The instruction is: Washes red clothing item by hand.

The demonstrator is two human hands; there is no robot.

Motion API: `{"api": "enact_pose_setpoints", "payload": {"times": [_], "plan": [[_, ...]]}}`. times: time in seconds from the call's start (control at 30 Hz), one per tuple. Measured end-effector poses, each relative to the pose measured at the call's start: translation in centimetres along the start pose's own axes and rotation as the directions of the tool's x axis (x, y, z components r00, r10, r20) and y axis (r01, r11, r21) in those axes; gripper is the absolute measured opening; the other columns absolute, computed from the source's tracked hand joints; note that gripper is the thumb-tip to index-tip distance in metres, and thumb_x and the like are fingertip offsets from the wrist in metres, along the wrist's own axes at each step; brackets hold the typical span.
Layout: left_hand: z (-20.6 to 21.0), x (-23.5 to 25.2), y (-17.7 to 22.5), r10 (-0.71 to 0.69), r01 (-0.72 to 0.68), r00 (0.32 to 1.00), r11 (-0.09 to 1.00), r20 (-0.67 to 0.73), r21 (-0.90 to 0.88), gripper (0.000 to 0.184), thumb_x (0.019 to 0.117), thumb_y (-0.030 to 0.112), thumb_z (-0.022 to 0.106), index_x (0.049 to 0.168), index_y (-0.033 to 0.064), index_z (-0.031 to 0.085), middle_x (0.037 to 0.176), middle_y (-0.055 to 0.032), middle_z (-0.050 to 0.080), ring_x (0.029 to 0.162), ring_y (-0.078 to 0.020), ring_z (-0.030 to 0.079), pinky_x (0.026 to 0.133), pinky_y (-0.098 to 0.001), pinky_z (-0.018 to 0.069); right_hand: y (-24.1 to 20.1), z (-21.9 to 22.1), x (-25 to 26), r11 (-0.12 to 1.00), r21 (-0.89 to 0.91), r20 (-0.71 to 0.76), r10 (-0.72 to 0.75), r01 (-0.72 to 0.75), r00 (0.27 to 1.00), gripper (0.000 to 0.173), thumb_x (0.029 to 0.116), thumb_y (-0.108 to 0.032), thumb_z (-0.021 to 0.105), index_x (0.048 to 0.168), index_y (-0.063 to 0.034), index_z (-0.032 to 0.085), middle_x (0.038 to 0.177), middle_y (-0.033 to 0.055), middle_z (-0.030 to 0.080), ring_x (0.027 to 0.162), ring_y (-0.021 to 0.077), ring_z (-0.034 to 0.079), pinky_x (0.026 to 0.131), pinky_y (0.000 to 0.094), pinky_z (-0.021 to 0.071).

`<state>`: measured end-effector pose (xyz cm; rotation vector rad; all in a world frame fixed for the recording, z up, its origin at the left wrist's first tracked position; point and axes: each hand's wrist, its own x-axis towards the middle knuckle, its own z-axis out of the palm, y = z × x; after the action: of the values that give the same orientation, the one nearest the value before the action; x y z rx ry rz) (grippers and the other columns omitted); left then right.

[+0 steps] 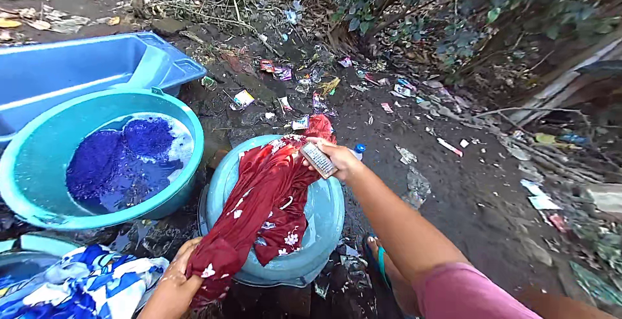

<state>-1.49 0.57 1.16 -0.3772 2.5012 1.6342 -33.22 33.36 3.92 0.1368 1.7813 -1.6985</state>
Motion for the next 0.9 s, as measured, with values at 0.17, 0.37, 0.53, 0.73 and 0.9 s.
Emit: {"api": "enact_pose_setpoints", "payload": {"times": [0.17,0.37,0.53,0.73,0.9], "plan": [[-0.2,0.7,1.9,-0.028,0.029,0.992,1.0,-0.121,0.008,0.056,0.0817,0.014,0.064,0.135,0.0001,0.054,0.124,-0.0098,0.067,0.112,-0.0089,0.064,0.099,-0.0337,0.0536,5.0,0.5,-2.8,0.772,-0.577,-0.182,-0.441,0.268,0.879,0.034,0.1071,-0.016,0.047,0.131,-0.0017,0.067,0.122,0.0172,0.071,0.113,0.0246,0.067,0.102,0.0449,0.0529],[0.1,3.4,2.7,0.283,-0.273,0.959,0.93,-0.005,0.244,0.068,0.0823,0.014,0.059,0.148,0.0015,0.05,0.157,-0.0207,0.042,0.144,-0.0335,0.044,0.116,-0.0523,0.0388,10.6,-9.3,-1.2,0.95,-0.297,-0.775,-0.297,0.093,0.557,0.08,0.098,-0.01,0.062,0.161,0.0023,0.014,0.15,0.0324,0.043,0.129,0.0399,0.054,0.106,0.0482,0.0478],[4.9,5.1,3.9,0.557,-0.578,0.795,0.575,0.24,0.579,0.084,0.047,-0.012,0.082,0.123,0.0232,0.076,0.15,-0.0117,0.056,0.139,-0.0481,0.048,0.106,-0.0749,0.0392,13.7,-14.1,5.4,0.958,-0.285,-0.767,-0.217,-0.018,0.603,0.118,0.0871,-0.019,0.082,0.162,0.0017,-0.008,0.164,0.0331,0.021,0.152,0.04,0.03,0.124,0.0478,0.0288],[9.2,6.2,5.4,0.081,-0.507,0.8,0.622,0.594,0.597,0.105,0.0704,0.036,0.089,0.16,0.0176,0.037,0.164,-0.0049,0.039,0.156,-0.0402,0.018,0.113,-0.0809,0.004,12.8,-14.5,8.4,0.94,-0.295,-0.79,-0.139,-0.173,0.597,0.093,0.0875,-0.033,0.082,0.158,-0.0025,0.029,0.147,0.0284,0.052,0.138,0.0397,0.05,0.116,0.0538,0.0393],[10.9,8.1,8.0,-0.102,-0.383,0.807,0.659,0.581,0.648,0.107,0.0765,0.03,0.087,0.164,0.0276,0.025,0.15,-0.0189,0.051,0.151,-0.0466,0.025,0.113,-0.0811,-0.0003,12.0,-15.6,4.4,0.934,-0.164,-0.818,-0.309,0.319,0.485,0.085,0.0887,-0.015,0.079,0.153,0.0067,0.028,0.146,0.0263,0.05,0.134,0.0283,0.053,0.113,0.04,0.0449]]}}
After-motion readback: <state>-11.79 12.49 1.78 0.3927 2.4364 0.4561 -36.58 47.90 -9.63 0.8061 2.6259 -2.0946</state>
